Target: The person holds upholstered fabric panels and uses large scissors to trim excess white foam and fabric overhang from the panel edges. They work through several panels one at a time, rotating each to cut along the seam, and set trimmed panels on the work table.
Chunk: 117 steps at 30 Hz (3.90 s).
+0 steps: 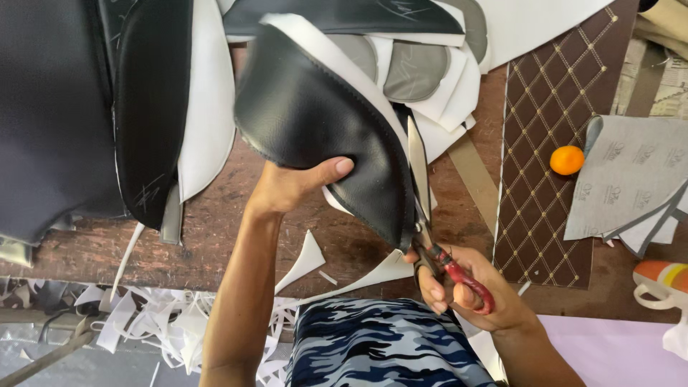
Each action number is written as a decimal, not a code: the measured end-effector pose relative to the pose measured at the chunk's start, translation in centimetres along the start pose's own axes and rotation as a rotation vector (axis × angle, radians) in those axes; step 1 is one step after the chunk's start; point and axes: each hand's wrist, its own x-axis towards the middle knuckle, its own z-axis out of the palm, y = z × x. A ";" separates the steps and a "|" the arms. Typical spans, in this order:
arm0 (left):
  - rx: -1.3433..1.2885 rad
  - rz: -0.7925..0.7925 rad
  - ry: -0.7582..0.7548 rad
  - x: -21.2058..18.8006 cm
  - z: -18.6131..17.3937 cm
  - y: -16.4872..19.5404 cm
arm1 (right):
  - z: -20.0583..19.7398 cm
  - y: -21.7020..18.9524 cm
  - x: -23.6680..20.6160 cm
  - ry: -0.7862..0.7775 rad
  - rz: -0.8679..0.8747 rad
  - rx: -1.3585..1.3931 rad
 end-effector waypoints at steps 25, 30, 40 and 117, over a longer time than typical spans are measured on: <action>-0.019 -0.242 -0.256 -1.1 0.7 -1.3 | -3.1 -0.1 -1.6 0.070 0.189 -0.016; -0.040 -0.369 -0.225 -2.9 1.2 -3.7 | -3.2 0.4 -1.8 0.091 0.217 0.071; -0.642 -0.388 0.105 -1.7 0.2 -8.1 | -3.8 3.0 -3.3 0.190 0.296 0.087; 0.139 0.134 -0.164 1.4 4.6 2.0 | -2.1 2.7 0.7 0.202 -0.349 -0.143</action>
